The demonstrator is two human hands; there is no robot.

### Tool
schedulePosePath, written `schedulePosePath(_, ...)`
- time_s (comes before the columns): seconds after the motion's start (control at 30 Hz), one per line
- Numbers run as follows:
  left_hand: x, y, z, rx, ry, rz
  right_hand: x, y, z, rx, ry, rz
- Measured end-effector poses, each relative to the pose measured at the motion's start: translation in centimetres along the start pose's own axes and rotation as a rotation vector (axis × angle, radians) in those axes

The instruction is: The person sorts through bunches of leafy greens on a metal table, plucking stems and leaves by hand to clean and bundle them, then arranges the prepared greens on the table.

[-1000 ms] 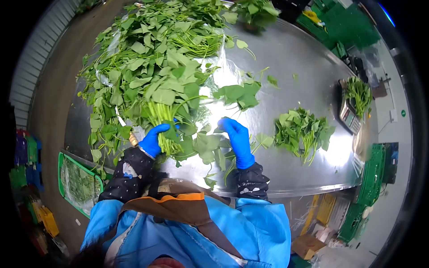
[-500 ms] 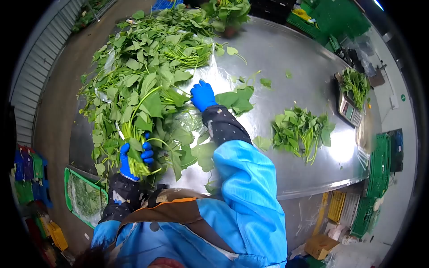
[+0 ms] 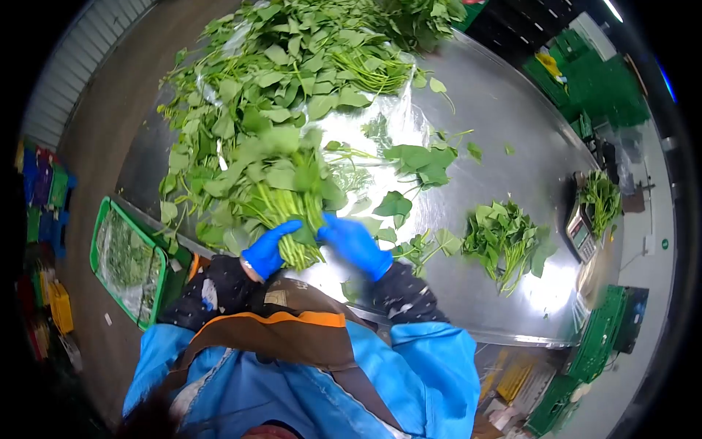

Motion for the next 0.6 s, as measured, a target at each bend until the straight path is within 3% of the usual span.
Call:
schedulePosePath(0.1, 0.7, 0.0, -0.1, -0.033, 0.069, -0.071, -1.5, 2.1, 0.6, -0.09, 0.011, 0.228)
schedulePosePath(0.2, 0.9, 0.3, -1.0, -0.086, 0.089, -0.116, 0.4, 2.6, 0.6, -0.017, 0.059, -0.165)
schedulePosePath(0.23, 0.7, 0.8, -1.1, -0.044, 0.114, -0.183, 0.2, 2.8, 0.0, 0.08, 0.177, -0.144)
schedulePosePath(0.33, 0.5, 1.5, -0.9, -0.059, 0.043, -0.199, 2.6, 3.2, -0.2, 0.063, 0.054, -0.201)
schedulePosePath(0.37, 0.6, 1.2, -0.6, -0.131, 0.004, -0.263, 1.3, 4.0, -1.0, -0.023, 0.066, -0.132)
schedulePosePath(0.47, 0.6, 0.7, -1.2, -0.08, 0.067, -0.328, 0.8, 4.5, -1.3, -0.155, 0.143, 0.052)
schedulePosePath(0.5, 1.0, 0.6, -1.8, -0.003, 0.054, -0.287, -0.7, 4.7, -1.8, -0.204, 0.041, -0.071)
schedulePosePath(0.6, -0.7, 3.1, 1.0, 0.041, -0.256, -0.557, -1.0, 2.7, -1.6, -0.146, 0.058, -0.048)
Point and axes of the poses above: each hand's wrist, its own z-axis away from the middle knuckle, its own y-axis out of the palm, x = y × z, the point moved 4 cm from there along -z, towards the middle knuckle, and after that the axes turned 2 degrees about -z, right-handed, at the moved point
